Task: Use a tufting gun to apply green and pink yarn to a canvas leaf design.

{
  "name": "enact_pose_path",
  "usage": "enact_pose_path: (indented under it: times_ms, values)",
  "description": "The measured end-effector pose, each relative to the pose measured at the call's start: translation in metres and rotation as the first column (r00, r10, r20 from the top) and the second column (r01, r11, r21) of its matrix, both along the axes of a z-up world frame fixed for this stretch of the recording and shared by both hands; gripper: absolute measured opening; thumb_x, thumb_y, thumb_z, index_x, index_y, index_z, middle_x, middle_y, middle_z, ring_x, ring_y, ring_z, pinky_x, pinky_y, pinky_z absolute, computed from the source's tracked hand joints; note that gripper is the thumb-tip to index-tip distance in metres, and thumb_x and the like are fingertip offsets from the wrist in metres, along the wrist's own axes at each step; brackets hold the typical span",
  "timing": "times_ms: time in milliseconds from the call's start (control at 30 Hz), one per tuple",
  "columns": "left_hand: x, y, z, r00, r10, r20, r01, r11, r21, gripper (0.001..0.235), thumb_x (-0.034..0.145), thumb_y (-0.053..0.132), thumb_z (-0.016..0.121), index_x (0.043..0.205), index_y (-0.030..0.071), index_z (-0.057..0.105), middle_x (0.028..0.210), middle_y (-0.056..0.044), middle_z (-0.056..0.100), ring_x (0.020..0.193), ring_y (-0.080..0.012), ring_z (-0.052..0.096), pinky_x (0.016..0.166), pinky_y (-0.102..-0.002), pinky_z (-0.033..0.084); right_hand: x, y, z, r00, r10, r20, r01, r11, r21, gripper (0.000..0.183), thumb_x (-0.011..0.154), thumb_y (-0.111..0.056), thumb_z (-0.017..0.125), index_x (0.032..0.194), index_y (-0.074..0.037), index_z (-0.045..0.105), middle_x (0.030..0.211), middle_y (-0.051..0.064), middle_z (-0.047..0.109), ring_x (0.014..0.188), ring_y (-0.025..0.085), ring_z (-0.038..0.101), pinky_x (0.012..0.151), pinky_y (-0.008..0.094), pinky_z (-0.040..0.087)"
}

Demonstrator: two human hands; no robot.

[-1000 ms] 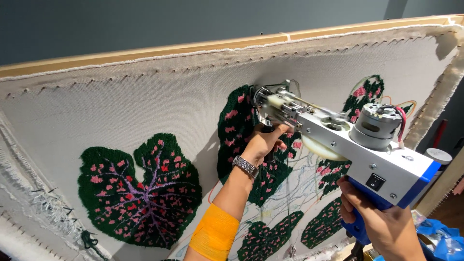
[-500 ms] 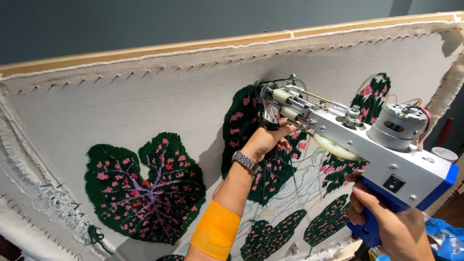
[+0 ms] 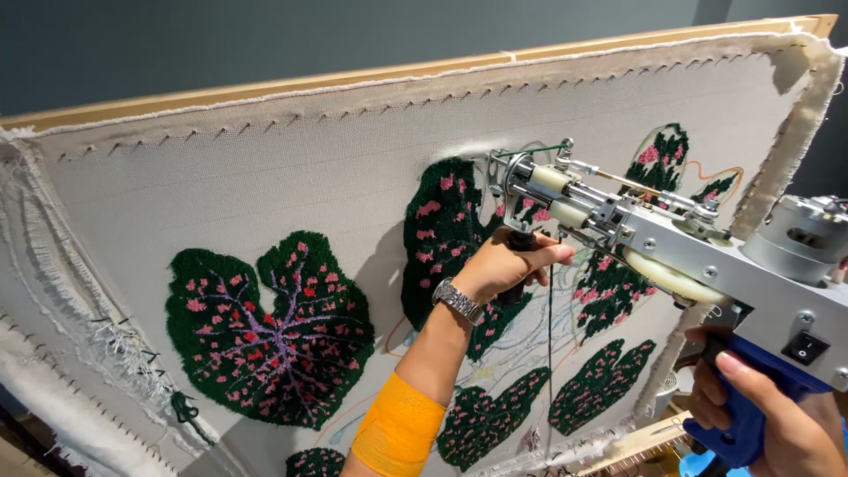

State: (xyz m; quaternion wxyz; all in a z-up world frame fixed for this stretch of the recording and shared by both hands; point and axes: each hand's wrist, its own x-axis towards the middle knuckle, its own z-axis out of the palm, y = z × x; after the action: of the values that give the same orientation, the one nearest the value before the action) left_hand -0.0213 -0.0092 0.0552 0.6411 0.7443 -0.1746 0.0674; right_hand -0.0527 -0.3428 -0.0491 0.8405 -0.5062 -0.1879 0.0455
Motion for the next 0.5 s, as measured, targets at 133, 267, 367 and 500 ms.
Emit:
enact_pose_path:
  times_ms: [133, 267, 367, 500]
  values:
    - [0.003, 0.000, -0.010, 0.999, 0.045, 0.005, -0.045, 0.997, 0.064, 0.028, 0.089, 0.028, 0.077, 0.102, 0.003, 0.081, 0.091, -0.003, 0.078, 0.063, -0.0081, 0.065, 0.056, -0.024, 0.049, 0.000, -0.003, -0.003, 0.999, -0.015, 0.042, 0.016, 1.000, -0.027, 0.045, 0.101, -0.008, 0.061, 0.138, 0.017, 0.056, 0.075, 0.016, 0.047, 0.059, 0.022, 0.044, 0.052, 0.038, 0.038]
    - [0.009, 0.003, -0.027, 0.999, 0.034, 0.009, -0.034, 0.999, 0.010, 0.026, 0.088, 0.028, 0.078, 0.099, 0.004, 0.080, 0.090, -0.001, 0.077, 0.064, -0.0081, 0.066, 0.057, -0.024, 0.049, -0.015, 0.008, 0.010, 0.996, 0.002, 0.089, 0.002, 0.999, -0.044, 0.040, 0.101, -0.008, 0.063, 0.132, 0.014, 0.053, 0.076, 0.015, 0.048, 0.059, 0.022, 0.046, 0.050, 0.037, 0.039]
    - [0.011, 0.002, -0.034, 0.999, 0.049, 0.001, -0.049, 0.998, -0.038, 0.025, 0.086, 0.029, 0.080, 0.096, 0.005, 0.078, 0.090, -0.001, 0.077, 0.063, -0.0084, 0.066, 0.056, -0.024, 0.049, -0.017, 0.014, 0.018, 0.996, 0.000, 0.084, 0.007, 0.997, -0.079, 0.040, 0.100, -0.009, 0.064, 0.132, 0.013, 0.054, 0.075, 0.014, 0.049, 0.058, 0.022, 0.047, 0.050, 0.037, 0.040]
    - [0.016, 0.003, -0.043, 0.997, 0.070, -0.032, -0.073, 0.992, -0.106, 0.026, 0.082, 0.027, 0.084, 0.093, 0.005, 0.075, 0.085, -0.001, 0.073, 0.062, -0.0098, 0.066, 0.053, -0.026, 0.048, -0.018, 0.019, 0.023, 0.997, -0.063, 0.036, 0.068, 0.984, -0.163, 0.042, 0.100, -0.009, 0.066, 0.132, 0.015, 0.056, 0.073, 0.015, 0.050, 0.057, 0.023, 0.048, 0.049, 0.039, 0.041]
